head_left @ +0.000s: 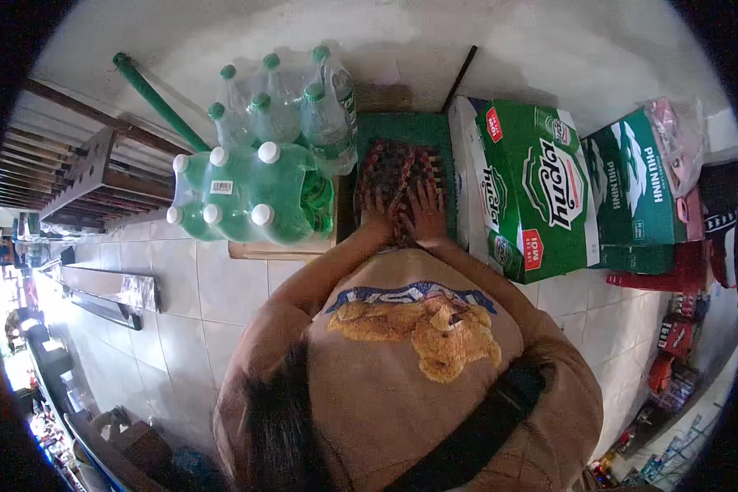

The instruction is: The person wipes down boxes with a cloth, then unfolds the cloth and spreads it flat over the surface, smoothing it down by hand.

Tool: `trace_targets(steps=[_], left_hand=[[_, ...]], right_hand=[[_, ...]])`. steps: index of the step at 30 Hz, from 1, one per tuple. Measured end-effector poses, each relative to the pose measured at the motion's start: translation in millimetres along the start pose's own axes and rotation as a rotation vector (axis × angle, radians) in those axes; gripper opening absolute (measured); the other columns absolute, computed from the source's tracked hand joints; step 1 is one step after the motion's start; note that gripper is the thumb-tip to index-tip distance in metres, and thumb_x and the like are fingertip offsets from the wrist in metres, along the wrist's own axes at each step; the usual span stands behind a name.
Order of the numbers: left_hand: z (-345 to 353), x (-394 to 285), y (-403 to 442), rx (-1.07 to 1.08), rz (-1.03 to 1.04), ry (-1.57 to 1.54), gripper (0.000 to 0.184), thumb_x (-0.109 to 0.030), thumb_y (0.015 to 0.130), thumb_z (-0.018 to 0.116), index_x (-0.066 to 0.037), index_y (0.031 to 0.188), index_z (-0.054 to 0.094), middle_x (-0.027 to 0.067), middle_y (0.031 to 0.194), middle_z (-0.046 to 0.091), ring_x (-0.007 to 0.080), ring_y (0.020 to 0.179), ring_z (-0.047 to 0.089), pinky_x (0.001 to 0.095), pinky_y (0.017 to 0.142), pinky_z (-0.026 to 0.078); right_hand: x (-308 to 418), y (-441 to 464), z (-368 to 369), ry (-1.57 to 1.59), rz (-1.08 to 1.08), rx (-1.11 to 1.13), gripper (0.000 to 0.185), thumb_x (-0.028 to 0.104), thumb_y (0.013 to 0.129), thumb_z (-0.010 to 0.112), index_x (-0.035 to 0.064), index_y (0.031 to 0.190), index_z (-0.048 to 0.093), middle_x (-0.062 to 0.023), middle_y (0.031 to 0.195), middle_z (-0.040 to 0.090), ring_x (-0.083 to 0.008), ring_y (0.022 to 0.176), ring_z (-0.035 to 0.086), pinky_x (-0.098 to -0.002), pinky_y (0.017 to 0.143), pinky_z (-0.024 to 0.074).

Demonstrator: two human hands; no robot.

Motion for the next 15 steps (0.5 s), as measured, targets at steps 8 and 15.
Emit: trace_targets(steps=[8, 15], left_hand=[[10, 12, 39, -0.28, 0.096, 0.137, 0.079, -0.049, 0.084, 0.052, -0.017, 0.145, 0.014, 0.0269, 0.148, 0.001, 0.0497, 0.134, 0.005, 0.0555, 0.107, 0.015], [-26, 42, 34, -0.699, 0.217, 0.063, 0.074, -0.043, 0.082, 0.058, -0.023, 0.144, 0.021, 0.0112, 0.149, 0.017, 0.0355, 0.136, 0.015, 0.0524, 0.108, 0.018]], right_hand=[[-10, 25, 3, 0.005, -0.025, -0.023, 0.069, 0.052, 0.086, 0.046, 0.0118, 0.14, 0.032, -0.0149, 0.15, 0.015, -0.0375, 0.138, 0.008, -0.0523, 0.11, 0.0058], [-43, 69, 2, -0.016, 0.187, 0.35, 0.086, 0.061, 0.083, 0.046, 0.0161, 0.146, 0.008, -0.0113, 0.152, -0.004, -0.0322, 0.139, -0.006, -0.0566, 0.107, 0.0029]])
Point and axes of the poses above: each hand's wrist, its own y-axis towards the middle knuckle, its own z-axis out of the palm, x = y × z, the point moved 4 cm from there along y, towards the middle knuckle
